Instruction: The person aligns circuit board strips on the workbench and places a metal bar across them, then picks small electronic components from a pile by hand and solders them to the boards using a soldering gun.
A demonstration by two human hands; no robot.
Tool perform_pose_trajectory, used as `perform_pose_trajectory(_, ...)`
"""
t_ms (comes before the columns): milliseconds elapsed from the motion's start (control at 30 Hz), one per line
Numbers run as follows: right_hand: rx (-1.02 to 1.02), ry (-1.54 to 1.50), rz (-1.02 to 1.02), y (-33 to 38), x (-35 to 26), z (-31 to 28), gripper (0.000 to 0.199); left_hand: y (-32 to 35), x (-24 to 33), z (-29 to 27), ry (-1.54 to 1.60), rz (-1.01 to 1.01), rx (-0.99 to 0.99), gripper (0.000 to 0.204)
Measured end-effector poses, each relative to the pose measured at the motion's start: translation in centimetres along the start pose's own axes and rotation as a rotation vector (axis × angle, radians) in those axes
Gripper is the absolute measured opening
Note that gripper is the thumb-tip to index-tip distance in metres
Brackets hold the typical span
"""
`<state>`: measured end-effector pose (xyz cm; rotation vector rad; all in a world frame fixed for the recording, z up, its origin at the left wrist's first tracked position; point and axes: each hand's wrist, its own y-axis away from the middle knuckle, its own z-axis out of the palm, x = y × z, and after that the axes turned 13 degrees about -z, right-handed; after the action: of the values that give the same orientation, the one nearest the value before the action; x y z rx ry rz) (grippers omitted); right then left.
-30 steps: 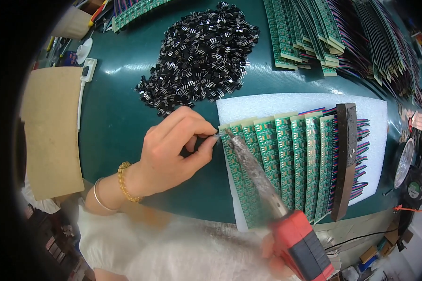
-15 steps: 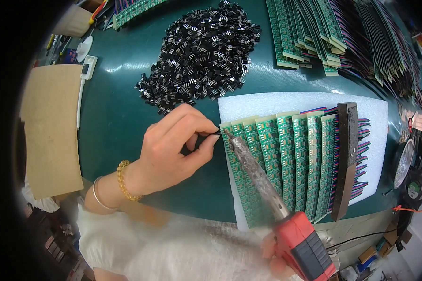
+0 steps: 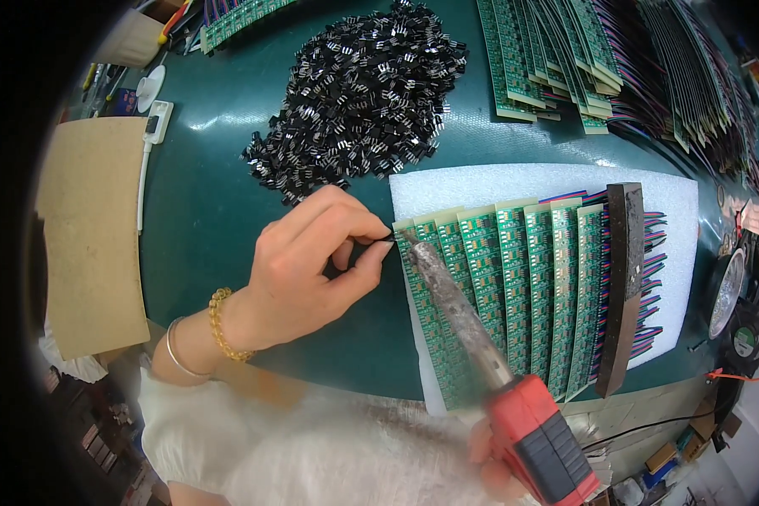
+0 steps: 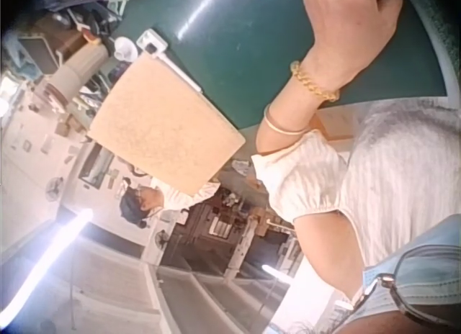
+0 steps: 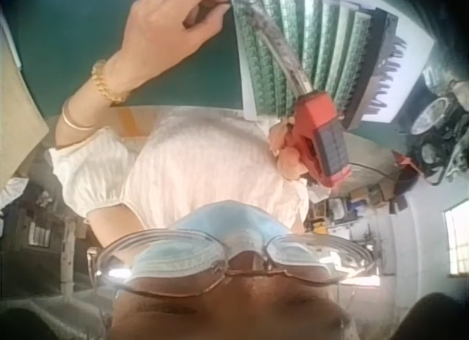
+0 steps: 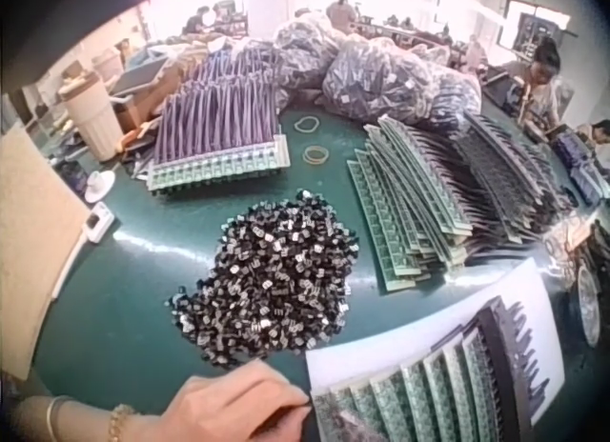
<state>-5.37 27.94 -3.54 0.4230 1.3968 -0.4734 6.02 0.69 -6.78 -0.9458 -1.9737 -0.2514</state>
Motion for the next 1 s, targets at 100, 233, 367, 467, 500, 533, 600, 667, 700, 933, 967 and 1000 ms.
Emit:
perform_pose_trajectory(100,-0.065,0.02,-0.044,-0.5,-0.3,0.4,0.075,0.0,0.0,0.0,0.003,0.001,0.002,0.022)
perform_pose_trajectory(233,-0.021,0.049,-0.048,-0.7,-0.5,0.7,0.078,0.0,0.0,-0.1,0.007,-0.002,0.0,0.021)
perform_pose_trajectory(367,-0.026,0.051,-0.043,-0.4,-0.4,0.4,0.081,-0.1,0.1,-0.1,0.004,0.0,0.0,0.021)
perform_pose_trajectory(467,-0.053,0.035,-0.051,0.0,-0.2,0.1,0.081,-0.1,0.1,-0.1,0.008,-0.004,-0.001,0.021)
perform_pose_trajectory(500,0.01,0.031,-0.032,0.1,-0.1,0.1,0.08,-0.1,0.1,-0.1,0.006,-0.002,0.001,0.021)
perform_pose_trajectory(533,0.042,0.029,-0.023,0.2,-0.1,0.1,0.08,-0.1,0.1,-0.1,0.004,0.0,0.002,0.021)
perform_pose_trajectory(600,0.073,0.035,0.003,0.4,-0.1,0.2,0.079,-0.1,0.1,-0.1,0.006,-0.002,0.001,0.021)
perform_pose_trajectory(667,0.072,0.043,0.02,0.5,-0.1,0.3,0.078,-0.1,0.1,-0.1,0.007,-0.003,0.0,0.021)
perform_pose_trajectory(700,0.081,0.035,0.028,0.5,-0.1,0.4,0.078,-0.1,0.1,-0.1,0.007,-0.003,-0.002,0.021)
perform_pose_trajectory(933,0.028,0.084,0.068,0.3,-0.1,0.0,0.067,-0.1,0.1,-0.1,0.009,-0.006,-0.005,0.021)
perform_pose_trajectory(967,0.014,0.08,0.057,0.2,-0.1,-0.1,0.068,-0.1,0.1,-0.1,0.008,-0.006,-0.005,0.021)
perform_pose_trajectory(1000,0.002,0.078,0.046,0.2,-0.1,-0.2,0.069,-0.1,0.1,-0.1,0.01,-0.004,-0.005,0.021)
